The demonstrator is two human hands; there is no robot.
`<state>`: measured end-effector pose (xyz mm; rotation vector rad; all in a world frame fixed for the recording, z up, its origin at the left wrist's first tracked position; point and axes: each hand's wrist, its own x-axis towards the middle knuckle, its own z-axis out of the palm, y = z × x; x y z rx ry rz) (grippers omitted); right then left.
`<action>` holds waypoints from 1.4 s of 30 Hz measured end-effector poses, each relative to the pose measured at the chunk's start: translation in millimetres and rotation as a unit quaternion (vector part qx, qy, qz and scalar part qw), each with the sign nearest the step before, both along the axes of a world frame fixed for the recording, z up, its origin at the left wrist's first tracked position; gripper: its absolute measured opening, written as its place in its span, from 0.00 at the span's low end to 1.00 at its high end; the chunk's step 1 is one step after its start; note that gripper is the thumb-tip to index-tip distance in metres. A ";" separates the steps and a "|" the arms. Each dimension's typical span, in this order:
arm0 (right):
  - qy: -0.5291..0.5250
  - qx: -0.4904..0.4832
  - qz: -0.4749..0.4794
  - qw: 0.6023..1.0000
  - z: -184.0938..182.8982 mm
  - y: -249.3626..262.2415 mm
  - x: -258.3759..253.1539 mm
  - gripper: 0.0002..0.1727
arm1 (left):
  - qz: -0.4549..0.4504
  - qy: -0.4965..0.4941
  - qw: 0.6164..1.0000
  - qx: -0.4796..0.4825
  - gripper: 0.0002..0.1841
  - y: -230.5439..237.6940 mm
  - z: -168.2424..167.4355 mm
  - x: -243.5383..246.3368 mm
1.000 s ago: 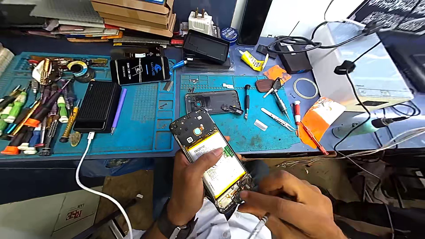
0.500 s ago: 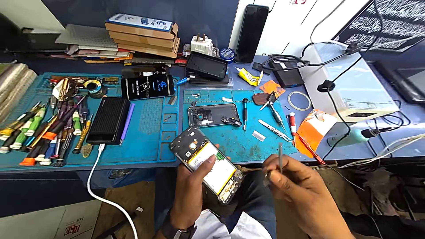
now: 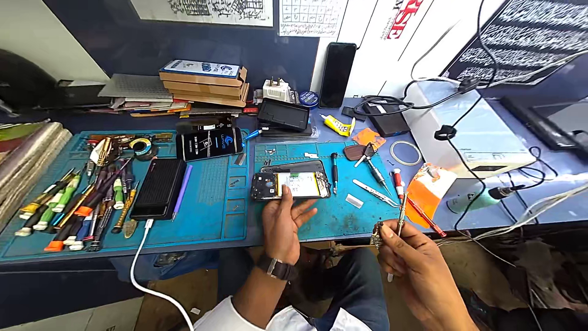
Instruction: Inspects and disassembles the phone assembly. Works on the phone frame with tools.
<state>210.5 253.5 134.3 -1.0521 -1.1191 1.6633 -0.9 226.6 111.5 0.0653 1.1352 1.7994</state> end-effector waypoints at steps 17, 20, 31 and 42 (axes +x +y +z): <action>-0.018 -0.006 -0.003 1.000 -9.6 9.7 -15.0 0.05 | -0.293 0.078 0.950 -0.077 0.32 -0.4 -2.8 -35.4; -0.026 -0.004 0.007 1.000 -12.7 8.4 -24.8 0.05 | -0.313 0.134 0.940 -0.003 0.23 -12.1 -5.6 -22.6; -0.199 0.241 0.099 0.945 -27.5 7.1 -27.3 0.06 | -0.280 0.288 0.915 0.046 0.05 -37.5 -3.8 10.5; -0.095 0.260 0.126 0.953 -29.9 2.2 -31.3 0.07 | -0.244 0.257 0.931 0.090 0.07 -51.4 3.8 11.6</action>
